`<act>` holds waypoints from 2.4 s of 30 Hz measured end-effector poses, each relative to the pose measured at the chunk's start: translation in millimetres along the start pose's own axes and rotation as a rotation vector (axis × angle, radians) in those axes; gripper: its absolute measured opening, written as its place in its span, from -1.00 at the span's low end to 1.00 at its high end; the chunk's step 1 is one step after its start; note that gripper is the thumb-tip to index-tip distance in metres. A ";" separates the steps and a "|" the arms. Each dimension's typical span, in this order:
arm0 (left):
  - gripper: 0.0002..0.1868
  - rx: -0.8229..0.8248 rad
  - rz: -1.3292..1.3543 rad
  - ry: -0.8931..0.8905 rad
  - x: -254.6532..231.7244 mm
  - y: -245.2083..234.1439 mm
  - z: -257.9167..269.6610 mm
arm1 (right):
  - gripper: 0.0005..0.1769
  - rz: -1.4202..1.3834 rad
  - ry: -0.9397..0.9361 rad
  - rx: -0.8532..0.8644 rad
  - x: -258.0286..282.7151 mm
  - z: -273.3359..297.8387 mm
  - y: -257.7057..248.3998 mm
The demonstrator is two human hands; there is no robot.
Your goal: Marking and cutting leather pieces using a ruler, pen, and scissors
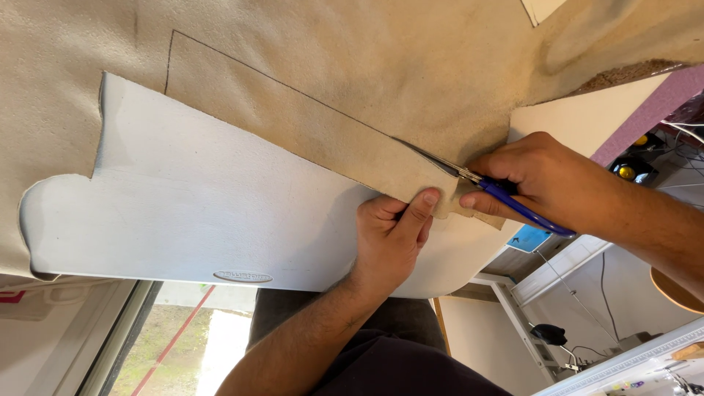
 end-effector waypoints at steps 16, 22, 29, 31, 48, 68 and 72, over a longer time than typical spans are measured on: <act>-0.42 0.027 -0.033 0.049 1.0 -1.4 -0.9 | -0.42 -0.015 -0.061 0.013 21.0 -14.8 -12.2; -0.41 0.043 -0.066 0.067 -0.4 -2.4 -1.5 | -0.48 -0.029 -0.052 0.003 23.6 -15.2 -11.7; -0.42 0.052 -0.068 0.112 0.0 -2.4 -1.9 | -0.46 0.026 -0.061 -0.039 19.9 -13.7 -8.1; -0.43 0.054 -0.080 0.118 0.2 -2.9 -1.7 | -0.49 -0.007 -0.052 -0.032 21.3 -13.2 -8.9; -0.40 0.060 -0.065 0.133 -12.2 -1.3 -4.2 | -0.42 0.057 0.009 0.025 37.2 -31.6 -13.4; -0.46 0.090 -0.065 0.155 -0.3 -6.9 -2.3 | -0.43 0.068 -0.041 -0.002 58.3 -42.8 -25.8; -0.45 0.079 -0.072 0.138 0.3 -7.3 -2.1 | -0.45 0.082 -0.048 0.003 63.4 -44.2 -24.9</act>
Point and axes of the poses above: each hand's wrist, its own z-axis away from the middle knuckle, its own y-axis out of the palm, x = y × z, the point moved 4 cm from there along -z, towards the middle knuckle, and after that the axes turned 11 degrees about y, right-handed, at the moved point
